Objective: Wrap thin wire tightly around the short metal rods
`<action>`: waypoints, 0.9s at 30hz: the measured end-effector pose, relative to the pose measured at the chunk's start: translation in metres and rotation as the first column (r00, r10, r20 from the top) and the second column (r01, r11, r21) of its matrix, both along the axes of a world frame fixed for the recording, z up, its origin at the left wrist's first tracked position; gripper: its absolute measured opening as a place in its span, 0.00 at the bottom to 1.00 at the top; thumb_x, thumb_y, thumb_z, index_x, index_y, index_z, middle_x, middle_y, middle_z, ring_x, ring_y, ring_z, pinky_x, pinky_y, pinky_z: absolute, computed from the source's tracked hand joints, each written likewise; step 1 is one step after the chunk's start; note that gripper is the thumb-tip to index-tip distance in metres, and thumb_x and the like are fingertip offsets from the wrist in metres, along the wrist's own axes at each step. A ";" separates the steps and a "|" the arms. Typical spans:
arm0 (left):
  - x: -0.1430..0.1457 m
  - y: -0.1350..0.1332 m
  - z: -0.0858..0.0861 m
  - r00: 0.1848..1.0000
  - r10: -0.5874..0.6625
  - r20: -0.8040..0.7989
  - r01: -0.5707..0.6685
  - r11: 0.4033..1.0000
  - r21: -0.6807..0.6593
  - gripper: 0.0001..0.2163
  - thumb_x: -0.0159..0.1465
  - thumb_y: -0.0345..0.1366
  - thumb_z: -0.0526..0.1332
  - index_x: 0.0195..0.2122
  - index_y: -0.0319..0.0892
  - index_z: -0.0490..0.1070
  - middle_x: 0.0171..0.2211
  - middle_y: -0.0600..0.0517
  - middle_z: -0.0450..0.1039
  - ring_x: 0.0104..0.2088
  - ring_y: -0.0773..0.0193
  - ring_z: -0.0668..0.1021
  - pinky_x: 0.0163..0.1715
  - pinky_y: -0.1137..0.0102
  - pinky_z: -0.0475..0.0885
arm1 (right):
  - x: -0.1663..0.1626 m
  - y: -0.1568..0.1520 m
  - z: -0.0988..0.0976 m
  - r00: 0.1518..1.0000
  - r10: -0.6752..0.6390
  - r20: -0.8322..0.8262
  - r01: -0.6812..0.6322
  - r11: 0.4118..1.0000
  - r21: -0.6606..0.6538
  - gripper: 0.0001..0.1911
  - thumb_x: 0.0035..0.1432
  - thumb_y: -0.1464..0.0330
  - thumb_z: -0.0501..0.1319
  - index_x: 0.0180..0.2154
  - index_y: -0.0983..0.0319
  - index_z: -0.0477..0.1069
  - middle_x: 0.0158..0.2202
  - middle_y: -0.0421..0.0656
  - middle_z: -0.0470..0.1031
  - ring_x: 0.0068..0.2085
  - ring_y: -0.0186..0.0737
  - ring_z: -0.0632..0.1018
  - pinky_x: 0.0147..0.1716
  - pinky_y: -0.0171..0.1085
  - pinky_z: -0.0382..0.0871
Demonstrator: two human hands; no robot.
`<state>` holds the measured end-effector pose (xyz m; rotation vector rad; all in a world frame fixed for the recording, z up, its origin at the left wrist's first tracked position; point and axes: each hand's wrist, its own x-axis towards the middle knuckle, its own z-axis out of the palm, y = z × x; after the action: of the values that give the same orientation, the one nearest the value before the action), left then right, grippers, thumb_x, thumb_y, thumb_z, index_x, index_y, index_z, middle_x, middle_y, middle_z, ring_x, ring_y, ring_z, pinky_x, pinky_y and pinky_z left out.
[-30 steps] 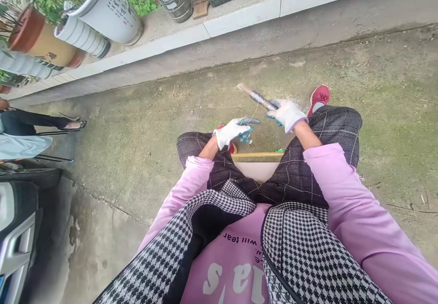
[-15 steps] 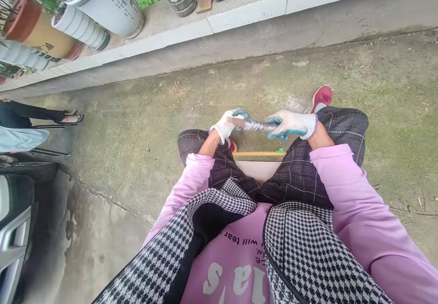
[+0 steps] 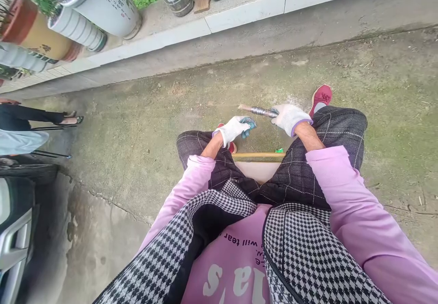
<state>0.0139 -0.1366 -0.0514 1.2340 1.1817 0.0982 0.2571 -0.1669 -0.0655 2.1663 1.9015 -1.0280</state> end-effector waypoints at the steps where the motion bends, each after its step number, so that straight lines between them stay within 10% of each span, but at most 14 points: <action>1: -0.001 0.001 -0.002 1.000 0.006 0.001 -0.006 1.000 -0.004 0.04 0.73 0.26 0.69 0.40 0.38 0.81 0.23 0.57 0.74 0.23 0.70 0.74 0.30 0.76 0.70 | 0.000 0.001 0.001 0.999 -0.026 -0.026 0.026 1.000 0.012 0.17 0.68 0.68 0.69 0.55 0.62 0.88 0.45 0.52 0.89 0.43 0.54 0.86 0.41 0.43 0.75; 5: -0.007 0.005 -0.013 0.998 0.035 0.042 -0.038 0.997 0.072 0.04 0.68 0.24 0.68 0.38 0.38 0.82 0.31 0.52 0.83 0.32 0.67 0.81 0.38 0.75 0.74 | 0.000 -0.004 0.003 0.926 -0.172 -0.337 0.186 0.983 0.010 0.18 0.66 0.62 0.73 0.55 0.61 0.86 0.34 0.41 0.82 0.30 0.43 0.79 0.31 0.38 0.75; 8: -0.010 0.009 -0.021 0.999 -0.012 0.039 0.005 0.984 0.178 0.05 0.66 0.25 0.68 0.34 0.39 0.82 0.33 0.54 0.82 0.36 0.66 0.78 0.42 0.73 0.74 | 0.004 -0.010 0.006 0.665 -0.285 -0.690 0.307 0.947 -0.095 0.24 0.53 0.59 0.82 0.50 0.60 0.85 0.30 0.37 0.76 0.26 0.37 0.72 0.25 0.37 0.70; 11: -0.010 0.015 -0.025 0.999 -0.035 -0.021 0.039 0.967 0.253 0.05 0.65 0.26 0.68 0.32 0.41 0.81 0.29 0.56 0.77 0.34 0.64 0.75 0.45 0.70 0.74 | 0.009 -0.018 0.011 0.544 -0.254 -0.800 0.180 0.966 -0.185 0.30 0.45 0.56 0.85 0.49 0.58 0.85 0.30 0.36 0.76 0.27 0.36 0.71 0.24 0.36 0.69; 18: -0.017 0.026 -0.018 0.997 0.039 -0.064 -0.012 0.929 0.371 0.04 0.66 0.27 0.69 0.36 0.42 0.83 0.32 0.55 0.79 0.36 0.62 0.77 0.48 0.70 0.75 | 0.006 -0.027 0.005 0.753 0.035 -0.657 -0.243 0.943 -0.228 0.17 0.47 0.57 0.80 0.38 0.56 0.84 0.28 0.35 0.75 0.27 0.37 0.72 0.27 0.37 0.65; 22: -0.020 0.023 -0.018 0.997 0.002 -0.074 0.028 0.917 0.399 0.07 0.66 0.26 0.66 0.33 0.42 0.79 0.31 0.56 0.77 0.34 0.64 0.75 0.46 0.70 0.72 | -0.003 -0.020 -0.004 0.954 0.188 -0.233 -0.229 0.960 -0.161 0.07 0.56 0.69 0.75 0.34 0.57 0.79 0.27 0.38 0.75 0.30 0.41 0.75 0.34 0.40 0.66; 27: -0.016 0.016 -0.023 0.994 -0.052 -0.098 0.087 0.913 0.399 0.07 0.66 0.24 0.68 0.32 0.42 0.81 0.29 0.56 0.77 0.33 0.63 0.75 0.41 0.70 0.72 | -0.003 -0.011 -0.011 0.988 0.151 -0.020 -0.152 0.983 -0.099 0.03 0.63 0.71 0.72 0.39 0.58 0.81 0.38 0.52 0.84 0.41 0.55 0.84 0.41 0.46 0.70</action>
<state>-0.0021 -0.1204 -0.0747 1.6564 1.2273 0.2483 0.2546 -0.1775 -0.0760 1.9330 1.9395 -1.0852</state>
